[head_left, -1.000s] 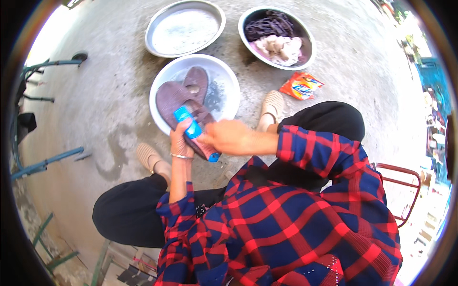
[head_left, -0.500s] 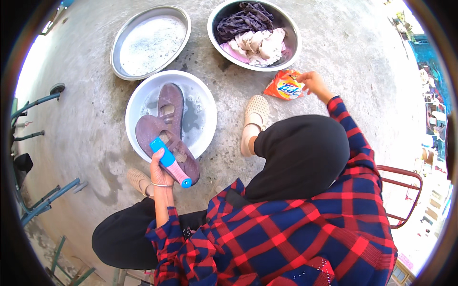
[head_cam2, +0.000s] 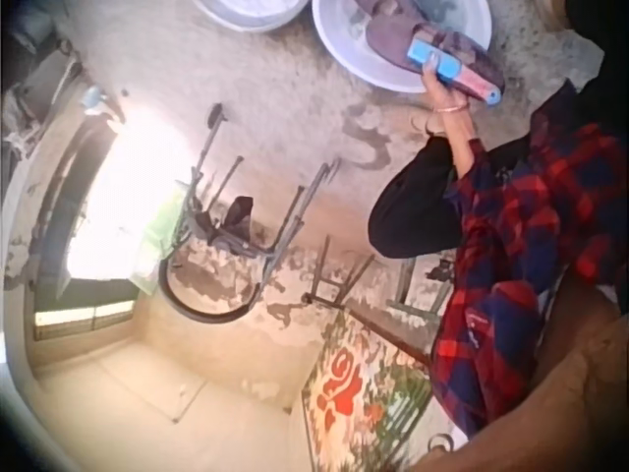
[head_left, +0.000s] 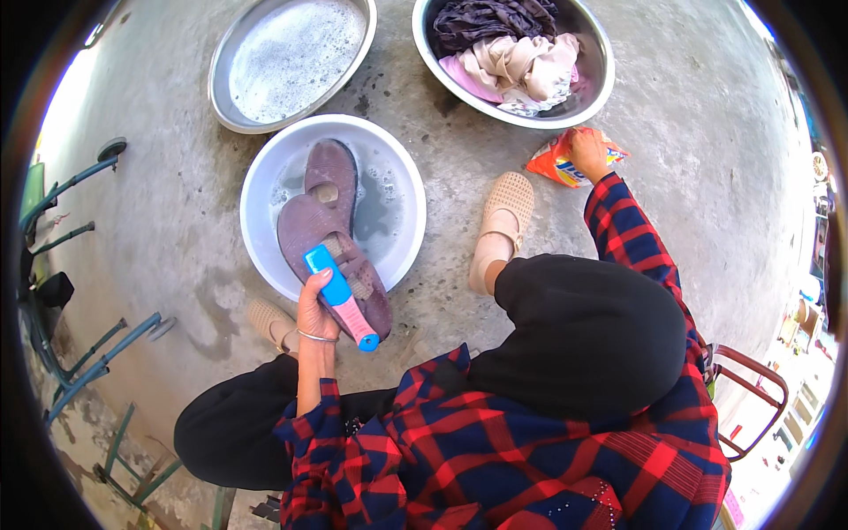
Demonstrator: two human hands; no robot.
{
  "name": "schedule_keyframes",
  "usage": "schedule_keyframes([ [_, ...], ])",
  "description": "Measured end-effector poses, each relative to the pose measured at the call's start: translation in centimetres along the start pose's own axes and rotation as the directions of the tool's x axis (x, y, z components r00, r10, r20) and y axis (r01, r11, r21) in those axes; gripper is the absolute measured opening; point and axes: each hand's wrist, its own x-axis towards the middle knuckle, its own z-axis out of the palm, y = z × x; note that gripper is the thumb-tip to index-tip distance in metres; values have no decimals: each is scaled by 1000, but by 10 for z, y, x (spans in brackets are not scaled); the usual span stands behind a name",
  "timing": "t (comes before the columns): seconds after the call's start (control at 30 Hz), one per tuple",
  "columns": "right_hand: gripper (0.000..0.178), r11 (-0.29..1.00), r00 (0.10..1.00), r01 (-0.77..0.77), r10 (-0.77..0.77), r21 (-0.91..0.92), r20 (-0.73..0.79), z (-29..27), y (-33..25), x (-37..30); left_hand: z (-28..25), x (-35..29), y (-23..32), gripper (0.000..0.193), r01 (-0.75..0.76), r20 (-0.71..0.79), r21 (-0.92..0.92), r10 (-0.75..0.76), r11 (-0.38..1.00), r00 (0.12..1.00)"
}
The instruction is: The person sits on the floor and hand-washes several pieces of clothing in a metal basin filled with soapy water, scrubbing and wringing them before placing them into a second basin. Then, the person scrubs a pair of flip-flops with a brush and detergent.
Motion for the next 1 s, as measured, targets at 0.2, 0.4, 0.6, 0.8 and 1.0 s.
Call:
schedule_keyframes([
  [0.2,15,984,985,-162,157,-69,-74,-14,-22,-6,-2,3,-4,40,0,-30,32,1,999,1000],
  [0.4,16,984,997,-68,70,163,-11,19,-4,-5,-2,4,-1,38,29,-10,100,-28,995,1000],
  [0.6,17,980,983,-179,181,89,-20,9,-21,-14,23,-11,13,51,4,113,133,-19,991,993],
  [0.8,15,985,956,52,-1,164,-293,24,16,-27,20,-19,15,50,-10,185,83,-6,997,983],
  [1.0,16,329,957,-218,255,919,136,-61,6,-46,12,-40,22,46,-114,228,55,99,992,969],
])
